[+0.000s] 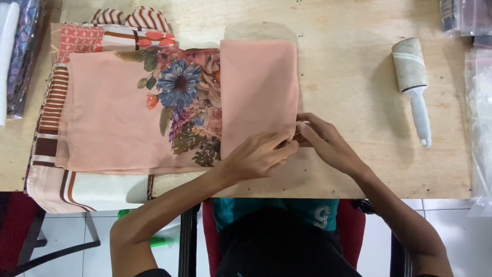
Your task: The person uses a white rolling pin to smooth and roll a piece of light pink fabric on a wooden table. They repeatedly roll the fabric, smooth it with their hands, and fold it into a compact stack.
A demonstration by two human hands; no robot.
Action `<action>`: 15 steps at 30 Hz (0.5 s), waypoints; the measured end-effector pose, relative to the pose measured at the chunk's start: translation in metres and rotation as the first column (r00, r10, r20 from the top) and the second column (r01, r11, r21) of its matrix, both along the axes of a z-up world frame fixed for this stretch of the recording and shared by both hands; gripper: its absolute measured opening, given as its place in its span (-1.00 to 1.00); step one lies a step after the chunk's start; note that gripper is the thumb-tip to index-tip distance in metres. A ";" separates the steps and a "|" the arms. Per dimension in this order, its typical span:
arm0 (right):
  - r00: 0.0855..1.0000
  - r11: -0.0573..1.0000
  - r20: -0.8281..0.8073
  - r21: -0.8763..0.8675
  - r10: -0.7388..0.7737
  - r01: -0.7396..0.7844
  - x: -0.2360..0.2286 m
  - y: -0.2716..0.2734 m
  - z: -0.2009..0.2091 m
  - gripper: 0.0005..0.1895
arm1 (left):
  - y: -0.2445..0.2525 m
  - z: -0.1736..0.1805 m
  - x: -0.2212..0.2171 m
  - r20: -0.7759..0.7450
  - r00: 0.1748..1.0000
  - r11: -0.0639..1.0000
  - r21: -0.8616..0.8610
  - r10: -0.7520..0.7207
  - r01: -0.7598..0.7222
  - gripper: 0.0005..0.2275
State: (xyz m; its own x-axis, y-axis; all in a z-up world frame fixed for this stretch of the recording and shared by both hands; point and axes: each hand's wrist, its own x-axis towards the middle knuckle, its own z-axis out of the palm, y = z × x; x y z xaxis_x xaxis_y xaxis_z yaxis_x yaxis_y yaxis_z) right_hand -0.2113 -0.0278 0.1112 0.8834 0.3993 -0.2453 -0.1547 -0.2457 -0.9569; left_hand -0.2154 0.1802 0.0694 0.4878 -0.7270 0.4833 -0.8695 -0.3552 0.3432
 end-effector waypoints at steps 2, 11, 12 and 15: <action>0.995 0.999 -0.086 0.024 0.044 -0.042 0.002 0.011 0.007 -0.52 | 0.001 -0.006 0.000 -0.025 1.000 1.000 -0.010 -0.007 0.007 -0.83; 0.990 1.000 -0.140 -0.022 0.009 -0.012 -0.010 0.022 -0.020 -0.72 | -0.001 -0.005 0.001 -0.067 0.996 0.998 -0.030 0.050 -0.052 -0.59; 0.990 1.000 -0.141 -0.023 0.009 -0.013 -0.010 0.015 -0.054 -0.72 | -0.002 -0.005 -0.001 -0.068 0.996 0.998 -0.031 0.051 -0.053 -0.59; 0.995 0.990 -0.056 0.117 0.085 -0.078 -0.005 -0.005 -0.117 -0.68 | -0.007 -0.002 -0.001 -0.036 0.996 0.996 -0.029 0.086 -0.087 -0.70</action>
State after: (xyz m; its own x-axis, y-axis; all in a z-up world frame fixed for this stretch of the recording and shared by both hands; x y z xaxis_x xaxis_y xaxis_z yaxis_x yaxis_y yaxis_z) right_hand -0.2159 -0.0327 -0.0059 0.8317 0.4980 -0.2456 -0.1969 -0.1490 -0.9690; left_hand -0.2160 0.1729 0.0672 0.5648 -0.6666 0.4865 -0.8235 -0.4171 0.3845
